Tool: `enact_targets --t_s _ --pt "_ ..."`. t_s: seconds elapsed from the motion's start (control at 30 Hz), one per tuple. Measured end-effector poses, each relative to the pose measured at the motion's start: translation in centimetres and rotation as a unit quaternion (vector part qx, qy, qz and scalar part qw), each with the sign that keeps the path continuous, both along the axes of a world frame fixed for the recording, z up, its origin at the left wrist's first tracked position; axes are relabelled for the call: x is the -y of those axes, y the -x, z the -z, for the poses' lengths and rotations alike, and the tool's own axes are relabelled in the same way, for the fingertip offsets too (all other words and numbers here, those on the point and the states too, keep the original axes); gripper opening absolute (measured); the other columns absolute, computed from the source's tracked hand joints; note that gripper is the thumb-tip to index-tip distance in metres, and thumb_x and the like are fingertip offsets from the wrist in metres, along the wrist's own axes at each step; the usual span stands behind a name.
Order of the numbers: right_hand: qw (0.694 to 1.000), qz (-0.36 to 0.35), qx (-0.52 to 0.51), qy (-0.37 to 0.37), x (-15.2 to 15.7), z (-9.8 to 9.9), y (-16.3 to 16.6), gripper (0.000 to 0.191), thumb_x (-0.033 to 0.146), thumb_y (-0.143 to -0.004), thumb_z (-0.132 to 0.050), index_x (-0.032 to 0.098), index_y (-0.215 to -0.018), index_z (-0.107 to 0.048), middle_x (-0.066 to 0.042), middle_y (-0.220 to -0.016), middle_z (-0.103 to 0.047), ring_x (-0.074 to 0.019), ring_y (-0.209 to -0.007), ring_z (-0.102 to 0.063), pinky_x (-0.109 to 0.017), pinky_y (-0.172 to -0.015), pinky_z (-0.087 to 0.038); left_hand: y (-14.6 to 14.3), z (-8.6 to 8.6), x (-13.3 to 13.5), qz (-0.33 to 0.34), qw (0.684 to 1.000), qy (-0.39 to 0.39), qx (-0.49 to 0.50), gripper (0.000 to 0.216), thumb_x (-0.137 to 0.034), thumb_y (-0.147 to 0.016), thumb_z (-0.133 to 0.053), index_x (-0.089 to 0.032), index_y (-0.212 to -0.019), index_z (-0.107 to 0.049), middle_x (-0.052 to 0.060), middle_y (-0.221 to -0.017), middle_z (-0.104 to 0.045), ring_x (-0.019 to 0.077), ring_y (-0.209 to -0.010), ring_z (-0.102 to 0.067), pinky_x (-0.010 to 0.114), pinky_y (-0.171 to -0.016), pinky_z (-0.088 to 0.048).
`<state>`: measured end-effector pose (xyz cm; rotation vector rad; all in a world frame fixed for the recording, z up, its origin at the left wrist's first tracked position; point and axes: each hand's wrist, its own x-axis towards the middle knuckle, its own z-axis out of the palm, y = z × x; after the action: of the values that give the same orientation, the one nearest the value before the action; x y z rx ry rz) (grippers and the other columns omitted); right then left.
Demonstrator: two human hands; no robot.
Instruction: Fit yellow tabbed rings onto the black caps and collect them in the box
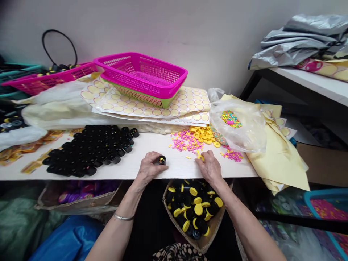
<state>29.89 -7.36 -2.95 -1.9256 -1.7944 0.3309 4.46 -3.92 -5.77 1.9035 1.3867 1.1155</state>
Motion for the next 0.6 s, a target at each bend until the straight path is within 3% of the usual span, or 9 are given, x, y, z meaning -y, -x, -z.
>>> enact_targets --t_s 0.13,0.23,0.33,0.47,0.6 --pt "0.978 -0.154 -0.126 -0.058 -0.4 -1.4 5.1 0.021 0.033 -0.081 -0.051 0.019 -0.096 -0.055 -0.003 -0.091 -0.052 -0.0148 -0.078 -0.051 -0.025 -0.068 -0.041 -0.1 -0.5 0.4 -0.002 1.0 -0.02 -0.021 0.029 -0.03 -0.053 -0.077 -0.019 -0.077 -0.067 0.002 -0.08 -0.062 0.0194 -0.089 -0.051 0.032 -0.08 -0.043" --pt "0.966 -0.237 -0.091 -0.049 -0.9 -2.5 9.2 0.012 0.026 -0.082 -0.051 0.02 -0.09 -0.056 -0.003 -0.089 -0.052 -0.0159 -0.085 -0.049 -0.026 -0.073 -0.039 -0.2 -0.4 0.6 -0.012 0.999 -0.028 -0.039 0.014 -0.029 -0.06 -0.071 -0.019 -0.068 -0.066 0.001 -0.069 -0.058 0.0182 -0.083 -0.049 0.031 -0.078 -0.041" --pt "0.966 -0.255 -0.032 -0.027 -1.6 -2.9 11.3 0.007 0.024 -0.081 -0.051 0.02 -0.083 -0.056 -0.003 -0.089 -0.051 -0.0166 -0.086 -0.047 -0.027 -0.073 -0.038 -0.2 0.1 0.4 -0.01 0.999 -0.022 -0.046 0.007 -0.024 -0.062 -0.064 -0.019 -0.058 -0.061 0.001 -0.06 -0.052 0.0176 -0.077 -0.047 0.032 -0.076 -0.041" --pt "0.965 -0.262 0.004 -0.004 -1.8 -3.1 11.0 0.008 0.023 -0.081 -0.048 0.022 -0.081 -0.057 -0.003 -0.088 -0.052 -0.0169 -0.084 -0.048 -0.027 -0.071 -0.038 -0.6 0.3 0.2 -0.006 0.999 -0.011 -0.029 0.008 -0.019 -0.06 -0.06 -0.019 -0.053 -0.057 0.001 -0.057 -0.05 0.0181 -0.075 -0.047 0.034 -0.076 -0.041" --pt "0.958 -0.282 -0.048 -0.023 -0.9 -2.9 11.7 0.017 0.028 -0.083 -0.044 0.024 -0.072 -0.056 -0.003 -0.076 -0.052 -0.0153 -0.068 -0.05 -0.028 -0.061 -0.04 -0.4 -1.7 2.1 -0.023 0.998 0.054 0.009 0.008 -0.016 -0.054 -0.067 -0.017 -0.057 -0.06 0.002 -0.063 -0.055 0.0181 -0.073 -0.05 0.036 -0.078 -0.041"
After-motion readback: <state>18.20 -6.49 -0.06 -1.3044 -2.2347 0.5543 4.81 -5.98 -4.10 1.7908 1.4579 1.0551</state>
